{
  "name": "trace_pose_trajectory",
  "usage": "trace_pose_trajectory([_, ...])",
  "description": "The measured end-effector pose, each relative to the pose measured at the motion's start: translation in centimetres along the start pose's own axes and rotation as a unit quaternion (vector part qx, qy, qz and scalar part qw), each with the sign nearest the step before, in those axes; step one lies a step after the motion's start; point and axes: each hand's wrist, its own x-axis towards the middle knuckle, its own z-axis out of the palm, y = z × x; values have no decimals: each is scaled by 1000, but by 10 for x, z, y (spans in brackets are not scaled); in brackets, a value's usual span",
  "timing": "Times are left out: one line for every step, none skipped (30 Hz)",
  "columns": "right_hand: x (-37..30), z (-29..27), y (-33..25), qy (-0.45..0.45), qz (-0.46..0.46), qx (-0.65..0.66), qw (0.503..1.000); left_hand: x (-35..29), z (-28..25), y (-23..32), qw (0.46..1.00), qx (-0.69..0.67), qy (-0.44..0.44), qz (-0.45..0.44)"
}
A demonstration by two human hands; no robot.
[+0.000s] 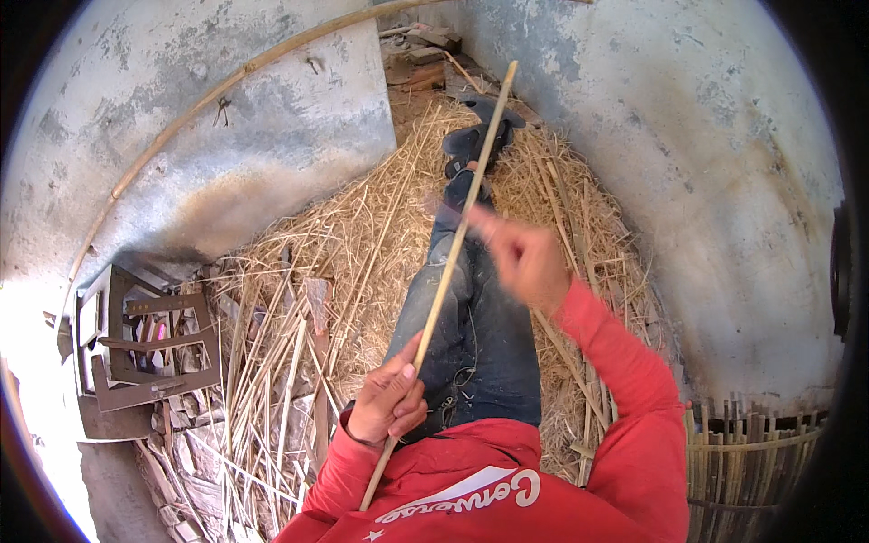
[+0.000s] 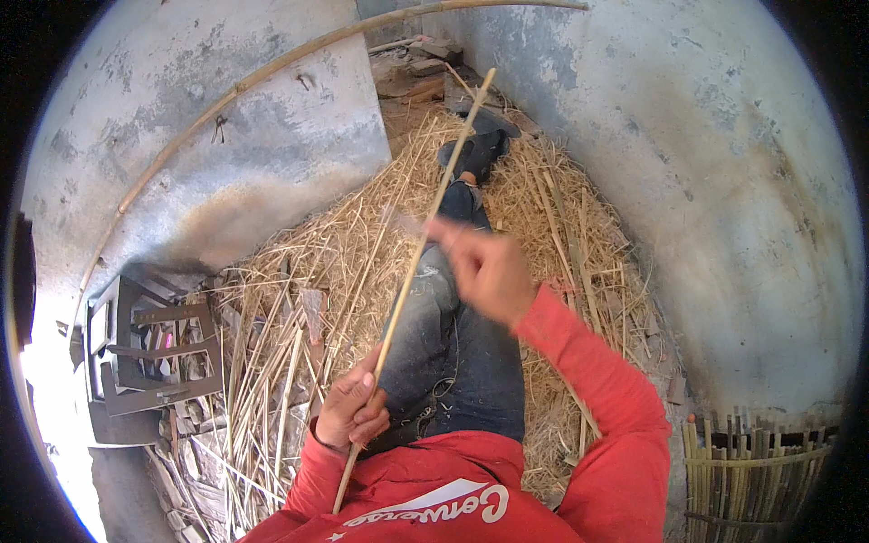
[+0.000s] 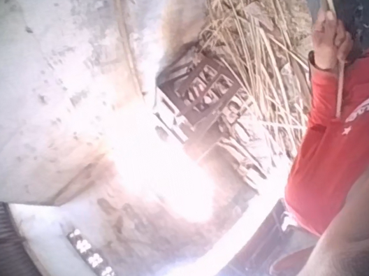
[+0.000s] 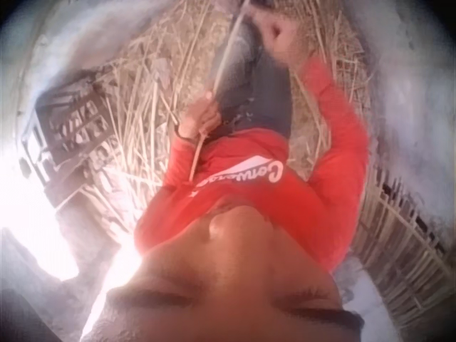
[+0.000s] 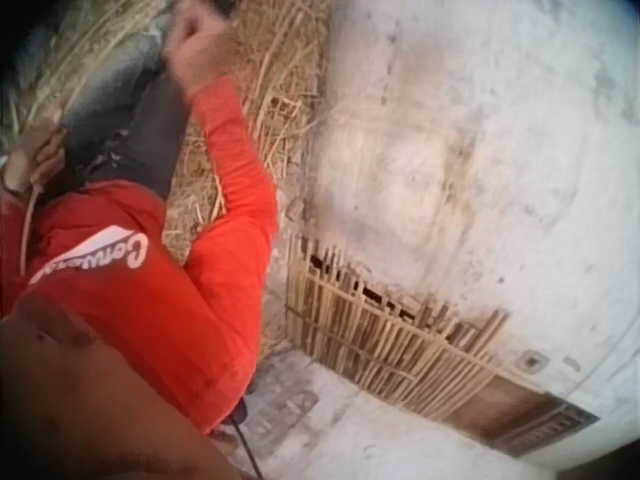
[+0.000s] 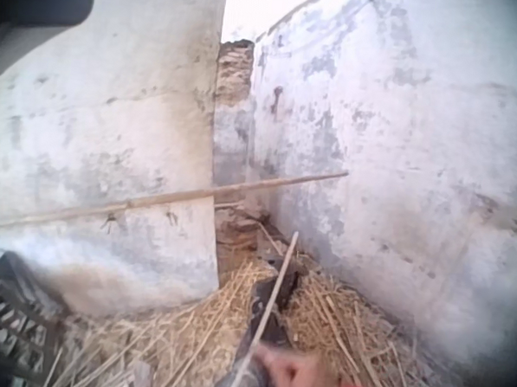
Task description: The person scrapes a long piece of bamboo with a knife, repeatedly running the blade along the surface.
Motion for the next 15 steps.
trace_pose_trajectory([-23, 13, -17, -48, -21, 6, 999, 1, -2, 0, 1000, -8, 1, -3])
trace_pose_trajectory([-36, 19, -30, -95, -41, 5, 995, 3, -4, -1, 1000, -14, 3, -5])
trace_pose_trajectory([-38, 18, -29, -95, -23, -7, 995, 2, -5, -1, 1000, -18, 6, -8])
trace_pose_trajectory([-37, 15, -27, -95, -5, -20, 995, 2, -5, -1, 1000, -21, 13, -15])
trace_pose_trajectory([-35, 14, -24, -96, 13, -32, 995, 2, -4, -2, 1000, -4, 15, -13])
trace_pose_trajectory([-20, 15, -14, 5, 17, 53, 998, 1, -4, -1, 1000, 15, 21, -8])
trace_pose_trajectory([-13, 9, -15, 43, 32, 36, 998, 2, -2, -1, 999, 32, 18, -5])
trace_pose_trajectory([-8, 2, -19, 80, 46, 19, 996, 1, 2, 0, 999, 50, 14, 0])
trace_pose_trajectory([-4, -1, -21, 118, 55, 5, 991, 2, 6, 1, 997, 69, 12, 10])
trace_pose_trajectory([-16, 7, -28, 77, 26, 4, 997, 1, 7, 1, 996, 85, 13, 20])
trace_pose_trajectory([-33, 9, -41, -41, 43, -5, 998, 3, 5, 2, 995, 93, 19, 28])
trace_pose_trajectory([-49, 7, -64, -161, 63, -15, 985, 4, -2, 2, 994, 100, 27, 34])
trace_pose_trajectory([-55, 6, -76, -273, 81, -25, 958, 7, -3, 6, 993, 110, 31, 39])
trace_pose_trajectory([-53, 11, -77, -179, 80, 24, 980, 6, -3, 7, 992, 117, 22, 48])
trace_pose_trajectory([-53, 17, -77, -87, 79, 75, 990, 6, 0, 9, 991, 122, 17, 54])
